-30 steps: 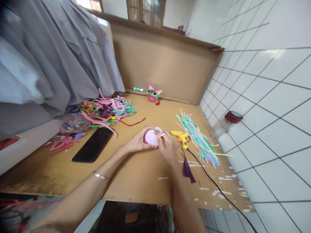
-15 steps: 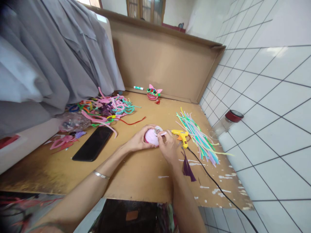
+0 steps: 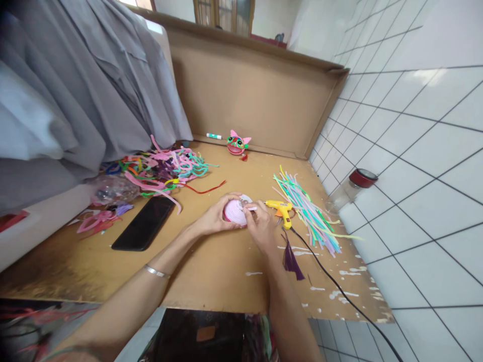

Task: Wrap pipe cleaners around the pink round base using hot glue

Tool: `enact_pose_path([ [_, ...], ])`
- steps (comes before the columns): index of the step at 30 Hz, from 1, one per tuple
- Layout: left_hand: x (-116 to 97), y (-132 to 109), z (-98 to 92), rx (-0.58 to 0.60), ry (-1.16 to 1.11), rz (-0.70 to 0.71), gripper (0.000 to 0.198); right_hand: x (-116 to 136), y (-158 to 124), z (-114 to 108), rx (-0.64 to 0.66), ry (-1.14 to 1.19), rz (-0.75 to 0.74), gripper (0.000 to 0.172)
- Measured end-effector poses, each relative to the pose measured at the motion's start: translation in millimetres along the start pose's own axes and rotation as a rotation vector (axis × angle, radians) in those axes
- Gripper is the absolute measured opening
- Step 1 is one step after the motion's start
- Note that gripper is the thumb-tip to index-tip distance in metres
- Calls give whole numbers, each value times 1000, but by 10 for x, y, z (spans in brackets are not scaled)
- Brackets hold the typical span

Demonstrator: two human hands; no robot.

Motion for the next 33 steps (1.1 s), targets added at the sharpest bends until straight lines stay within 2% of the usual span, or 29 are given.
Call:
enact_pose_path([
  [14, -5, 4, -1, -5, -13, 24, 71, -55, -6, 31, 24, -24, -27, 16],
  [24, -11, -5, -2, 3, -18, 16, 69, 40, 3, 27, 20, -4, -66, 16],
  [33, -34, -13, -12, 11, -33, 0, 63, 5, -2, 41, 37, -26, -48, 16],
])
Point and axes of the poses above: each hand's wrist, its own y-axis towards the middle knuckle, its own z-axis out of the palm, x = y × z, the point moved 7 cm from there along y, towards the middle knuckle, and after that the axes turned 2 degrees about -y, right-handed, at the moved point
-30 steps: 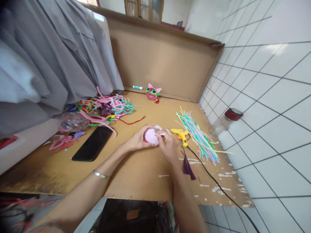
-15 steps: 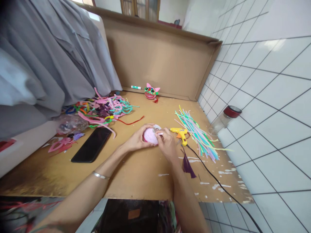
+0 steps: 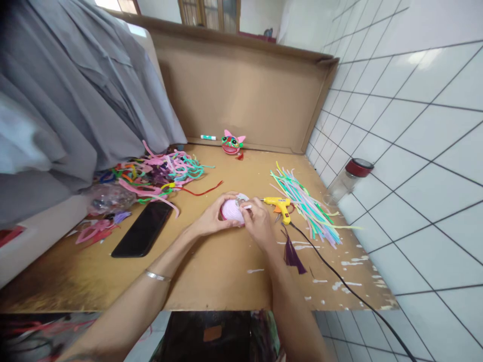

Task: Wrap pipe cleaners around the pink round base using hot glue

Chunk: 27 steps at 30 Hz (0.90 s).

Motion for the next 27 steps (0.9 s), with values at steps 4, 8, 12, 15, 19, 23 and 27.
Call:
enact_pose_path([
  [4, 17, -3, -14, -4, -51, 1, 52, 8, -5, 10, -9, 9, -9, 16],
  [8, 22, -3, -29, -70, -65, -53, 41, 10, -16, 33, -5, 13, -27, 15],
  [12, 24, -6, -16, -129, -76, -94, 37, 20, -20, 39, -3, 2, -30, 16],
  [15, 37, -14, -12, -173, -87, -106, 34, 36, -17, 40, -5, -8, -26, 17],
  [19, 54, -22, -15, -221, -86, -116, 28, 50, -17, 46, -7, -9, -33, 17],
  [23, 48, -15, -11, -239, -90, -114, 23, 46, -22, 48, -6, 9, -32, 16],
  [27, 37, -9, -15, -247, -97, -113, 21, 54, -24, 49, 7, 18, -24, 16],
])
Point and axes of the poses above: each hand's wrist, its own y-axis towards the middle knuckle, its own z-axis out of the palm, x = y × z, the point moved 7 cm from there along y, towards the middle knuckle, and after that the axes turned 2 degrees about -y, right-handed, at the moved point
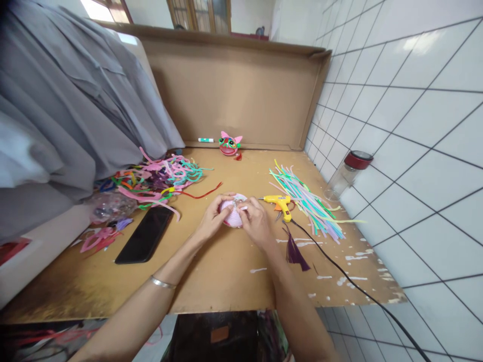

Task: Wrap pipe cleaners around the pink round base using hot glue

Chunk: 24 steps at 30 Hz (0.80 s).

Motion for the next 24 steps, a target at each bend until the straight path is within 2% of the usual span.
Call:
enact_pose_path([
  [9, -3, -11, -16, -14, 10, -19, 28, 20, 8, -6, -8, 5, -5, 15],
  [15, 5, -3, 5, 15, -6, -11, 20, -3, 1, 1, -5, 9, 8, 15],
  [24, 8, -4, 1, 41, 34, -26, 20, -2, 3, -4, 2, -7, 13, 17],
])
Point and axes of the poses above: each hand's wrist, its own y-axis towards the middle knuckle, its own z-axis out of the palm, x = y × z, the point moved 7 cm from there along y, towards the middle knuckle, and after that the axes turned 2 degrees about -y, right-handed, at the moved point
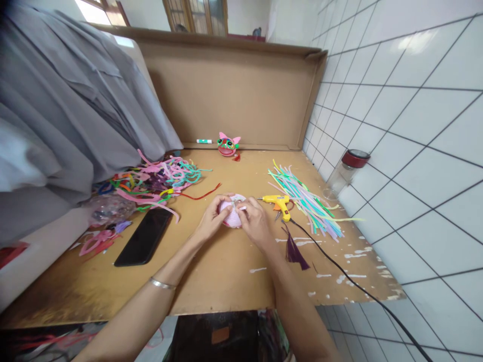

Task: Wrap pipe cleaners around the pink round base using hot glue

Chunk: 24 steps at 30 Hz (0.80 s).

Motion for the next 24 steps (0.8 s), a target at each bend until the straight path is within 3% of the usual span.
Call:
enact_pose_path([
  [24, -10, 2, 2, 15, 35, 51, 18, -8, 6, -2, -5, 1, 4, 16],
])
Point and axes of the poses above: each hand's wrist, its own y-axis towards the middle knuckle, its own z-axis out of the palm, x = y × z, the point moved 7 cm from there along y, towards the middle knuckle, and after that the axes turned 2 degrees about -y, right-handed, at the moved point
